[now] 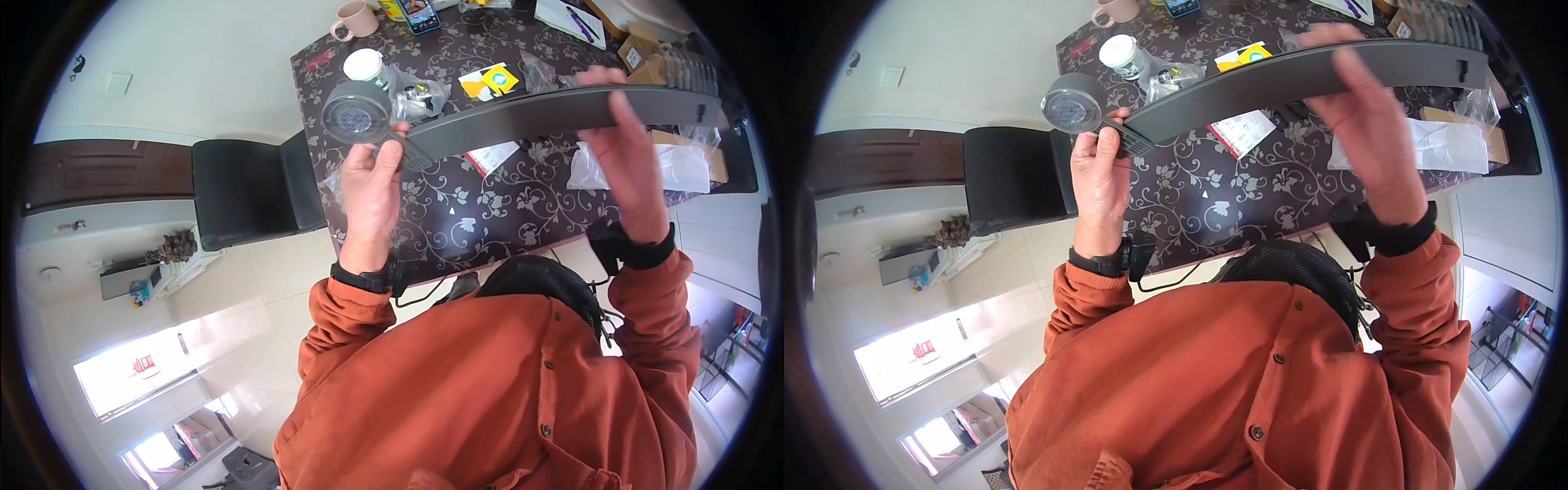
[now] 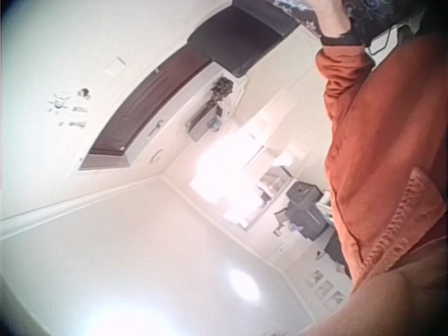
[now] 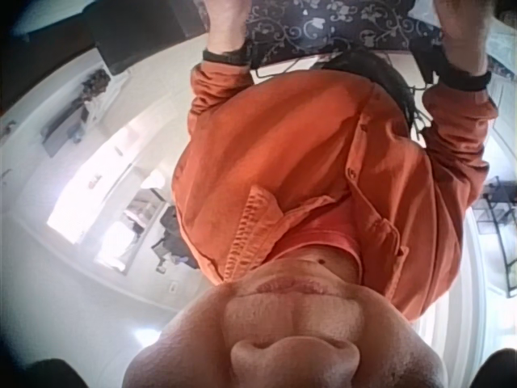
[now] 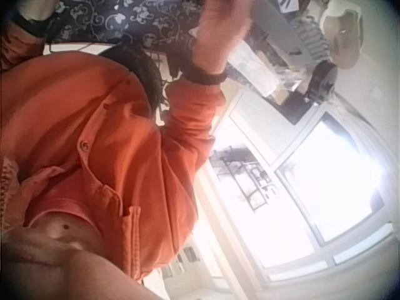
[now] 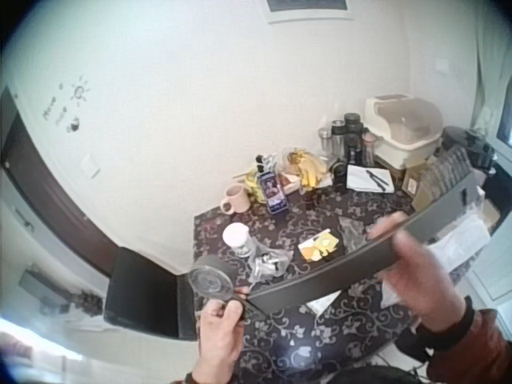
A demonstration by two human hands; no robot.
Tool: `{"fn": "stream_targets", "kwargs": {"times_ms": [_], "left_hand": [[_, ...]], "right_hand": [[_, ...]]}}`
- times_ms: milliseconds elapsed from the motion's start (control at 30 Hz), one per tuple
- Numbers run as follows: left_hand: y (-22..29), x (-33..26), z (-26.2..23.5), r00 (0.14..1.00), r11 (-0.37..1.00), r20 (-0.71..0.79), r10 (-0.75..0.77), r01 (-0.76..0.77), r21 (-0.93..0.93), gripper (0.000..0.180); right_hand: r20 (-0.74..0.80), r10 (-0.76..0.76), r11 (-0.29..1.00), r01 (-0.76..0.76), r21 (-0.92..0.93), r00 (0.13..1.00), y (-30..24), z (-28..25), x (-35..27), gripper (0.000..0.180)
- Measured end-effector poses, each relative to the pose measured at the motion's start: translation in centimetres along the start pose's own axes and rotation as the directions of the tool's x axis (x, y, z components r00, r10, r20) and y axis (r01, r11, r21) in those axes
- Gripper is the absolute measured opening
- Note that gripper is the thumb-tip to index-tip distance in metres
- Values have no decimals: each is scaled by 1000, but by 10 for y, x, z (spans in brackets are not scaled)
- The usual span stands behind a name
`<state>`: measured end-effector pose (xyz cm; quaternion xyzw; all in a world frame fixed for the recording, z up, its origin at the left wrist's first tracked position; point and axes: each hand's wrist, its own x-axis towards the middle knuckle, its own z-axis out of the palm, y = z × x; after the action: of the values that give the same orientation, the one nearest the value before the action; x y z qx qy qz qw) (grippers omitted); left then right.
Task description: The person unpacks several small hardware components from plastic bags on a table, including a metal fitting, a circular metal part, and a long gray bracket. They examine a printed instruction sheet, then attach a circular metal piece to the bracket and place the assembled parts on the table.
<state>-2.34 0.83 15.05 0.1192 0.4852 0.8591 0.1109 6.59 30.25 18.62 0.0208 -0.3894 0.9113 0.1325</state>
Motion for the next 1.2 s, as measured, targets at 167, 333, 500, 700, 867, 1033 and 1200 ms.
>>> {"fn": "stream_targets", "kwargs": {"times_ms": [167,333,500,700,867,1033,1200], "left_hand": [[-6,-6,23,999,998,14,-52,52,-37,20],[-2,-6,29,997,996,-37,-73,75,47,14],[-1,-4,31,999,990,-36,-36,40,137,13],[-5,0,28,995,993,11,-103,102,56,12],[-8,4,15,980,984,87,-179,176,33,10],[-4,7,19,948,958,145,-283,287,-2,38],[5,11,34,948,967,198,-251,254,9,78]], "right_hand": [[115,289,956,-282,-76,950,36,50,-7,29],[114,276,958,-263,-117,955,36,51,-6,27],[97,268,962,-261,-76,959,39,46,-5,24],[74,281,957,-274,-98,957,31,44,-2,22],[93,297,953,-290,-82,950,30,39,-1,21],[91,305,952,-303,-37,948,31,30,1,21],[79,345,939,-342,-42,935,29,23,-1,21]]}}
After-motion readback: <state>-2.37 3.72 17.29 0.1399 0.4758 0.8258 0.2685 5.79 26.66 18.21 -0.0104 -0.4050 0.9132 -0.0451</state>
